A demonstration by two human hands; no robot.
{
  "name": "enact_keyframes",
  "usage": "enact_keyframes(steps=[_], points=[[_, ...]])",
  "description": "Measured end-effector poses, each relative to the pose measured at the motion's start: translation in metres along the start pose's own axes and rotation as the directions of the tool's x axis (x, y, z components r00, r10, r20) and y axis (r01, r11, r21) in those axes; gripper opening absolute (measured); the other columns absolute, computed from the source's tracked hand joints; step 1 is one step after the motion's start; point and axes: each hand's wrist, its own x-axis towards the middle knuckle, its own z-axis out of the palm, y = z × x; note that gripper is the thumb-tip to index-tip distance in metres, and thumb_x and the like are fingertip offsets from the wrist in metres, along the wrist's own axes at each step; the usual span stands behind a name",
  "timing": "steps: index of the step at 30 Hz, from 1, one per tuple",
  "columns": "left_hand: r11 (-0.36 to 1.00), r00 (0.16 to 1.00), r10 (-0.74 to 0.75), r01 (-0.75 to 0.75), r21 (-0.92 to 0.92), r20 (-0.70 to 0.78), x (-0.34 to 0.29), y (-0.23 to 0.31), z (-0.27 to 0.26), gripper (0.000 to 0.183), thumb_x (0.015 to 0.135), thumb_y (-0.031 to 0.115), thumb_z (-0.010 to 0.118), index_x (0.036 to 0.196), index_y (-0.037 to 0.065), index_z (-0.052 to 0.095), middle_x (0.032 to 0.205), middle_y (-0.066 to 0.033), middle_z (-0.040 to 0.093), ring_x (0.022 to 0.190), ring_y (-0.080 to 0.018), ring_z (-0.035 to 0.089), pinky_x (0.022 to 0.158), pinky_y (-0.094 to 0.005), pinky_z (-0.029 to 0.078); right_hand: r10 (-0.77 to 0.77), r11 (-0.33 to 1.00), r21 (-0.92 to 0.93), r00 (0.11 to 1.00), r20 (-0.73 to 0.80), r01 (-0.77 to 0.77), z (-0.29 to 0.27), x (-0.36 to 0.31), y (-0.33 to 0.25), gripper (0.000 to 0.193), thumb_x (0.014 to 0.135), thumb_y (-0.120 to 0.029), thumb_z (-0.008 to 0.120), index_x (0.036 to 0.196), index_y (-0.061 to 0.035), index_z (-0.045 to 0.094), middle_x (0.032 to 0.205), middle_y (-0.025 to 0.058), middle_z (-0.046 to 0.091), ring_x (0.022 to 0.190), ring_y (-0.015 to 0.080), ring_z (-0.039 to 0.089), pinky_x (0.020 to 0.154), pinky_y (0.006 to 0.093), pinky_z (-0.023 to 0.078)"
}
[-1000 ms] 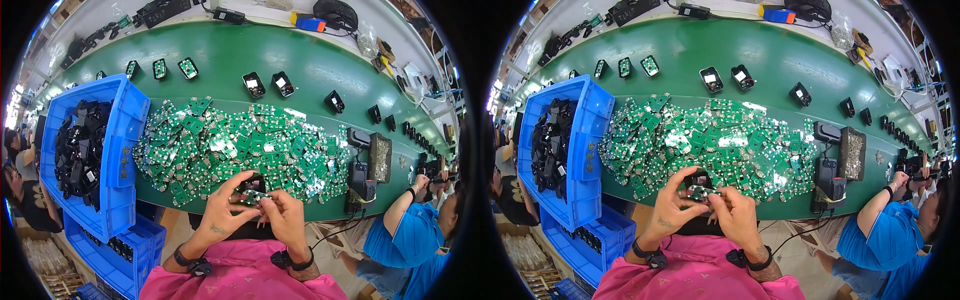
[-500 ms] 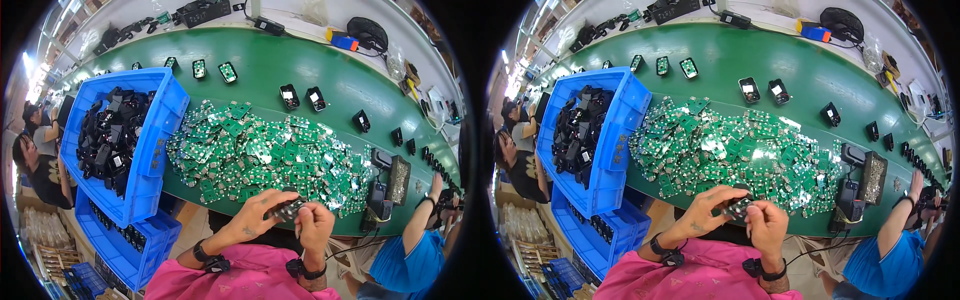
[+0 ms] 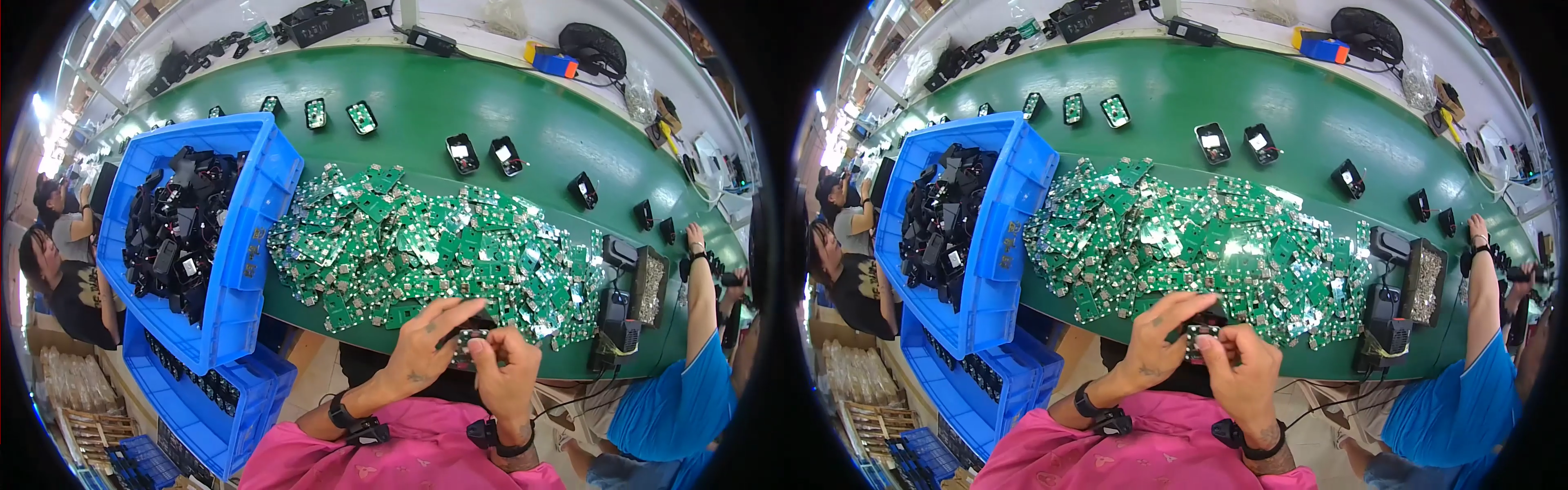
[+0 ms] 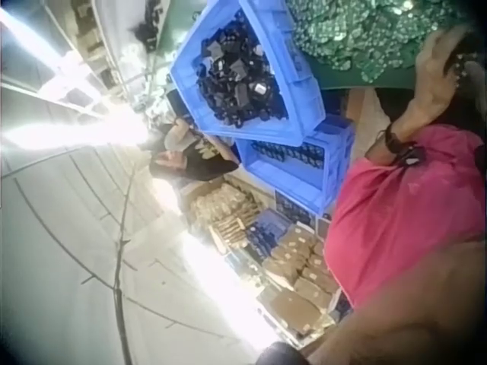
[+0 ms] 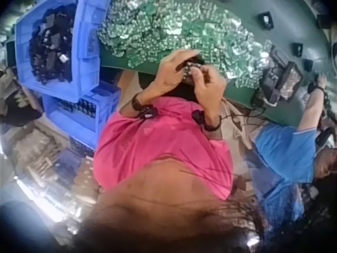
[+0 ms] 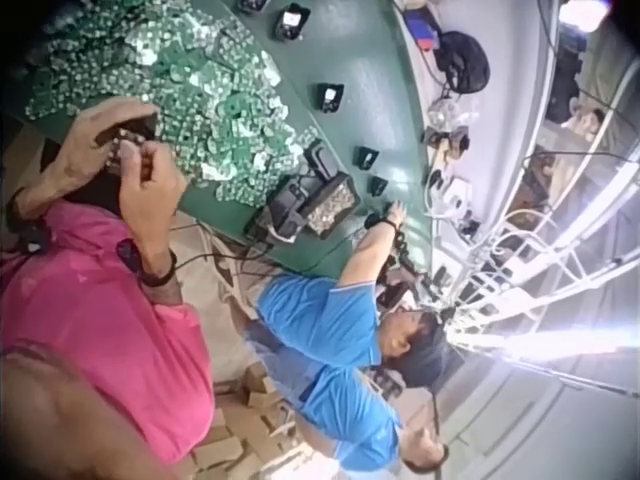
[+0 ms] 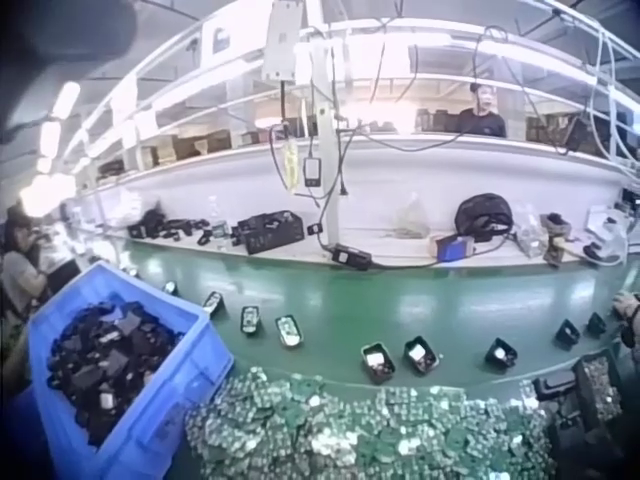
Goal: The person picks up a black plastic housing and a green circuit board, fits the board into the housing by hand, and presses them together. They then place the assembled unit onto the green workbench and repeat the process.
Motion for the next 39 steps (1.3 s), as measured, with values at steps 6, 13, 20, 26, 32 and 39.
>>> enact_keyframes(steps=[6, 13, 20, 26, 32, 39], points=[[0.999, 0.997, -0.047, 0.048, 0.007, -0.053, -0.002, 0.002, 0.004, 0.056, 0.082, -0.008, 0.057, 0.136, 0.009, 0.056, 0.124, -0.0204, 0.061, 0.103, -0.0366, 0.065, 0.086, -0.0383, 0.053, 0.130, 0.979, 0.133, 0.974, 0.185, -0.156, -0.003, 0.000, -0.002, 0.019, 0.093, -0.010, 0.064, 0.079, 0.0022, 0.060, 0.058, 0.0009, 0.059, 0.048, 0.0032, 0.050, 0.043, 0.0208, 0.037], [0.994, 0.994, -0.110, 0.110, -0.010, -0.002, -0.003, 0.003, 0.005, 0.065, 0.079, -0.011, 0.051, 0.142, 0.006, 0.048, 0.132, -0.0215, 0.056, 0.118, -0.0381, 0.058, 0.096, -0.0399, 0.049, 0.011, 1.000, -0.013, 1.000, -0.013, -0.011, 0.002, 0.000, 0.006, 0.021, 0.092, -0.011, 0.065, 0.077, 0.0034, 0.064, 0.058, 0.0015, 0.059, 0.051, 0.0049, 0.049, 0.046, 0.0242, 0.037], [0.722, 0.885, -0.372, 0.466, -0.511, 0.281, -0.005, 0.005, -0.004, 0.050, 0.092, -0.005, 0.046, 0.142, 0.001, 0.043, 0.129, -0.0098, 0.054, 0.119, -0.0160, 0.052, 0.104, -0.0313, 0.040, -0.012, 0.996, -0.089, 0.998, -0.065, 0.006, 0.004, 0.005, 0.009, 0.022, 0.090, -0.014, 0.070, 0.076, 0.0010, 0.062, 0.057, 0.0082, 0.057, 0.047, 0.0145, 0.052, 0.046, 0.0299, 0.039], [0.825, 0.909, -0.390, 0.416, -0.384, 0.147, -0.005, -0.002, 0.003, 0.037, 0.100, 0.015, 0.053, 0.132, -0.003, 0.050, 0.122, -0.0091, 0.060, 0.109, -0.0135, 0.057, 0.094, -0.0268, 0.045, -0.053, 0.967, -0.254, 0.997, -0.051, 0.038, 0.006, 0.004, 0.010, 0.026, 0.088, -0.014, 0.072, 0.071, 0.0017, 0.059, 0.058, 0.0079, 0.057, 0.048, 0.0155, 0.050, 0.047, 0.0293, 0.038], [0.927, 0.942, -0.316, 0.282, -0.249, -0.111, -0.007, -0.006, 0.022, 0.030, 0.099, 0.011, 0.053, 0.127, -0.001, 0.056, 0.110, -0.0176, 0.069, 0.092, -0.0215, 0.069, 0.077, -0.0331, 0.053, -0.011, 0.991, -0.137, 0.998, -0.064, 0.002, 0.018, 0.004, 0.016, 0.024, 0.095, -0.015, 0.060, 0.112, 0.0027, 0.061, 0.078, 0.0158, 0.066, 0.062, 0.0228, 0.064, 0.056, 0.0346, 0.049], [0.989, 0.969, -0.053, 0.084, 0.121, -0.242, -0.007, 0.005, 0.031, 0.030, 0.095, 0.008, 0.055, 0.122, -0.003, 0.060, 0.104, -0.0218, 0.068, 0.084, -0.0354, 0.069, 0.072, -0.0389, 0.055, -0.195, 0.977, -0.119, 0.969, -0.150, 0.178, 0.033, 0.001, 0.023, 0.038, 0.101, -0.015, 0.045, 0.132, 0.0047, 0.052, 0.103, 0.0238, 0.068, 0.078, 0.0330, 0.069, 0.068, 0.0379, 0.053]])
